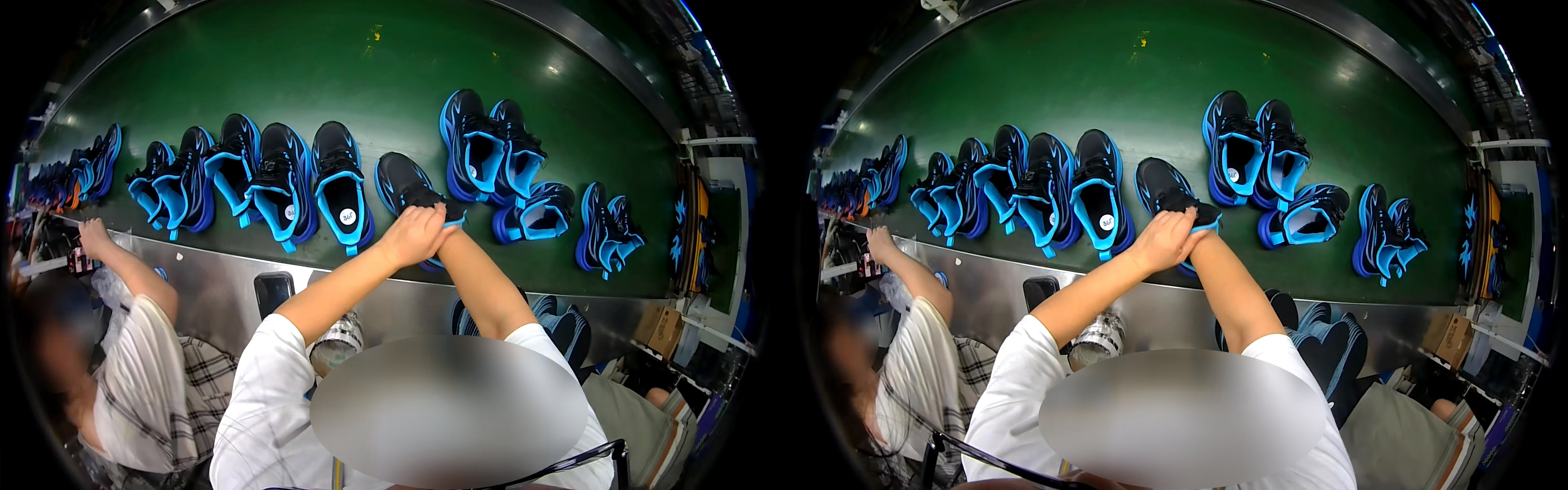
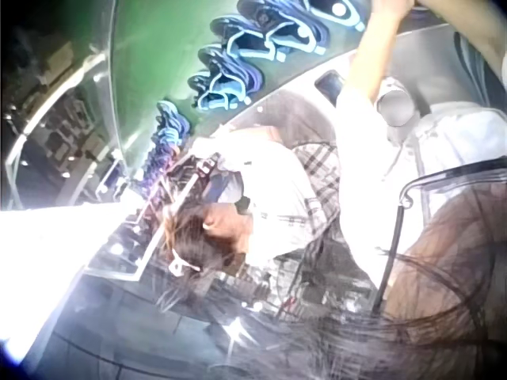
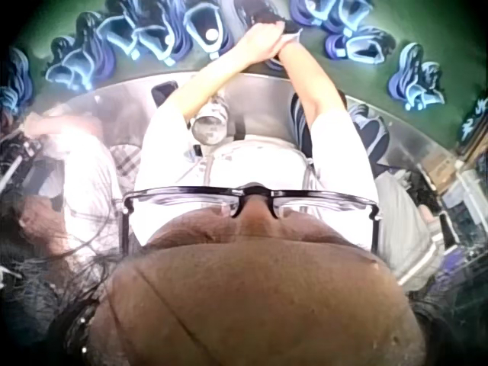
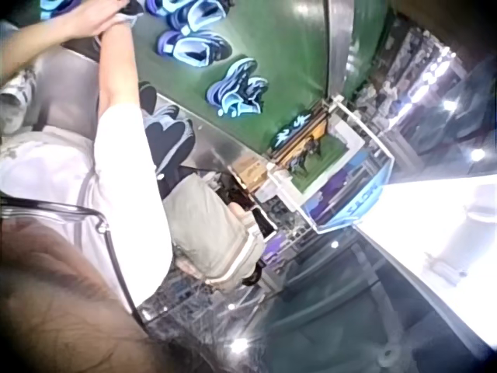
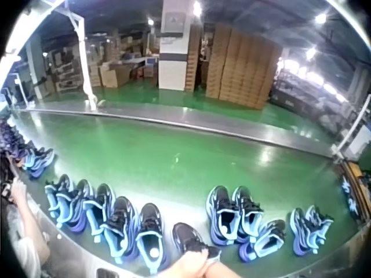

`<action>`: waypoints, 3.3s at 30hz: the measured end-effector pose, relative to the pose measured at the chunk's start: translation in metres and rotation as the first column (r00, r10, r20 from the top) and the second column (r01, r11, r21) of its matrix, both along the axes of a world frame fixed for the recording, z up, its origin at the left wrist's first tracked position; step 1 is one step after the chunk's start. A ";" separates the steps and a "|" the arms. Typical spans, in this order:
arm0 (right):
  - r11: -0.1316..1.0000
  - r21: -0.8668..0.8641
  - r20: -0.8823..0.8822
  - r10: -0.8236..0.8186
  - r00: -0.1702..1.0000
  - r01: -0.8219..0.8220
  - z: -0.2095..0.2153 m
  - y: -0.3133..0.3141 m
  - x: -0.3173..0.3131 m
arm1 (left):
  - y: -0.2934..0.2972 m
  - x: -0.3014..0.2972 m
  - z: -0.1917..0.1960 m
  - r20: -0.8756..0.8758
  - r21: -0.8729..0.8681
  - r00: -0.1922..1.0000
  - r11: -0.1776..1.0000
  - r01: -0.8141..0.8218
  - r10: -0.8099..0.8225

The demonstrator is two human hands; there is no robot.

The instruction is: The person takes a stack of insoles and inserts them into individual shoes taken from a conveyor belt, then places the finished shoes onto a multi-tier storage rack.

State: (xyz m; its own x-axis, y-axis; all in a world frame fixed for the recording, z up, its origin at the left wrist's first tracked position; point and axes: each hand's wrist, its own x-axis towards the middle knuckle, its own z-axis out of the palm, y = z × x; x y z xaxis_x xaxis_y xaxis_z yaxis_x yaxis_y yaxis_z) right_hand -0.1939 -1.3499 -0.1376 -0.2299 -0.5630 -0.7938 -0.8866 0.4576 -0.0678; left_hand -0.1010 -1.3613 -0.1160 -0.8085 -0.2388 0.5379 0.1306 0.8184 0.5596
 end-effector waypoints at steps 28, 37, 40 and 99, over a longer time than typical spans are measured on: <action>0.463 -0.882 0.082 -0.029 0.996 0.086 0.074 0.142 0.033 | -0.024 0.008 0.025 0.388 -0.508 0.917 0.851 0.133 0.088; 0.415 -0.901 0.116 -0.048 0.992 0.126 0.071 0.141 0.030 | 0.011 -0.030 0.052 0.936 -0.225 0.319 0.443 0.868 -0.148; 0.379 -0.911 0.147 -0.068 0.987 0.162 0.067 0.139 0.031 | -0.006 -0.029 0.026 0.925 -0.249 0.368 0.581 0.775 -0.094; 0.565 -0.825 -0.252 -0.339 0.906 -0.018 0.048 0.202 -0.080 | -0.082 -0.053 0.104 0.247 0.868 0.967 0.458 -0.191 -0.066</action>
State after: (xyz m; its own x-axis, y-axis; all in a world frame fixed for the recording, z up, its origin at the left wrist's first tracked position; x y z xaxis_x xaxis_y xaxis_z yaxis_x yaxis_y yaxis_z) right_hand -0.2743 -1.1480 -0.0893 -0.5335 -0.8371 0.1214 -0.8404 0.5084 -0.1880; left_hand -0.1536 -1.4437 -0.0122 -0.8276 -0.5331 -0.1757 -0.1255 -0.1295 0.9836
